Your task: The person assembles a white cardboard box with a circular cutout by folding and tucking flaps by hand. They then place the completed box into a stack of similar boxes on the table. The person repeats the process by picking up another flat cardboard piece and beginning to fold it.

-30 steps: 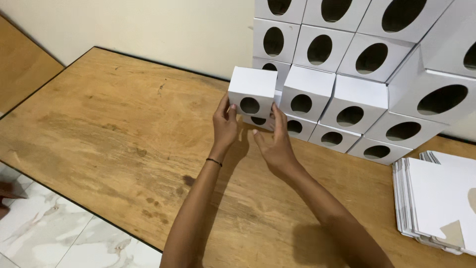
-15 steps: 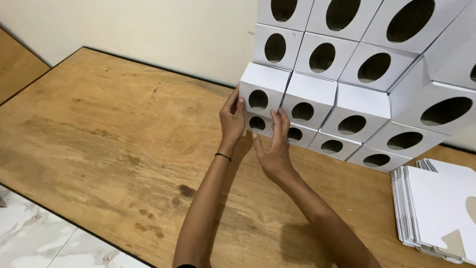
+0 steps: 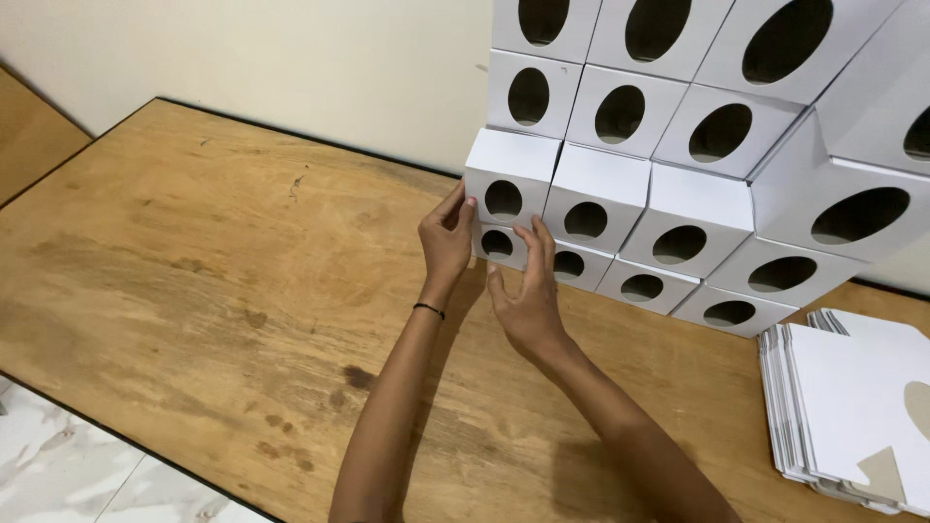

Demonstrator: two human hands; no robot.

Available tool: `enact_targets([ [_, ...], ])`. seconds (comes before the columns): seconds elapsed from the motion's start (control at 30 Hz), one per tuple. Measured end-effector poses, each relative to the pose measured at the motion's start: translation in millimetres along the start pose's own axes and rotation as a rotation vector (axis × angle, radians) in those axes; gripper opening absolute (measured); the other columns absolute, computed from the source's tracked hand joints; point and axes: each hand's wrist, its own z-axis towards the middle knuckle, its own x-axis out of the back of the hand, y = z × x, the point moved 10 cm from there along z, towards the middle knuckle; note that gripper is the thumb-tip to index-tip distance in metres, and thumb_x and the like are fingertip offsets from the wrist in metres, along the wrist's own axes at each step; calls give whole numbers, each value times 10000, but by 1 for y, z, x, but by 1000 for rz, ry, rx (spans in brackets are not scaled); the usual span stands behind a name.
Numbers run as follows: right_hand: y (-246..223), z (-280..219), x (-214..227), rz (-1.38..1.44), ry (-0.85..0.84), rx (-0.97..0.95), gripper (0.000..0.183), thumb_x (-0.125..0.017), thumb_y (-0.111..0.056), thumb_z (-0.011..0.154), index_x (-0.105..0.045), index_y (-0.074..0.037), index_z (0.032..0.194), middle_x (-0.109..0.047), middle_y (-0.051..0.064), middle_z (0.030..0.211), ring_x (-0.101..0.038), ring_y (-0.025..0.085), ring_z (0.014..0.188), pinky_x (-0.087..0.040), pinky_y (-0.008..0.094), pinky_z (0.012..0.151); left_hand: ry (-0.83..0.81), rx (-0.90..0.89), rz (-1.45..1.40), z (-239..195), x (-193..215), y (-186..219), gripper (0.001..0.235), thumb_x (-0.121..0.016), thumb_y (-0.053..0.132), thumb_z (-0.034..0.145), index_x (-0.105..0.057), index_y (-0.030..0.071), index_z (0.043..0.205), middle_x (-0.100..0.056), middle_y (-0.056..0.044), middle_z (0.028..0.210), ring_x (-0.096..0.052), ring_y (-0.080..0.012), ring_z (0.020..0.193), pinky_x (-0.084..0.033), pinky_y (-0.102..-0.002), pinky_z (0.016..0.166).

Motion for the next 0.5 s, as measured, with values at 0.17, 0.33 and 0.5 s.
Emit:
enact_targets([
  [0.17, -3, 0, 2, -30, -41, -32, 644, -584, -71, 890, -279, -50, 1456, -102, 285, 1554, -125, 517, 1467, -186, 625, 1177, -36, -13, -1, 1, -6, 6, 415, -642, 103, 939, -619, 118, 1353, -661, -127, 1304, -590, -296, 1249, -492, -413, 1067],
  [0.33, -2, 0, -2, -12, -76, -32, 665, -580, -75, 893, -250, -49, 1470, -61, 306, 1558, -87, 540, 1463, -161, 655, 1171, -68, -43, -17, 2, -11, 0, 518, -676, 38, 889, -572, 103, 1392, -638, -176, 1316, -566, -378, 1261, -466, -490, 1082],
  [0.5, -5, -2, -2, -22, -124, -79, 712, -572, -88, 903, -198, -51, 1507, -33, 312, 1566, -72, 521, 1474, -144, 648, 1174, -98, -21, -16, 1, -13, -3, 538, -680, 39, 873, -570, 132, 1391, -651, -137, 1304, -573, -338, 1269, -463, -487, 1071],
])
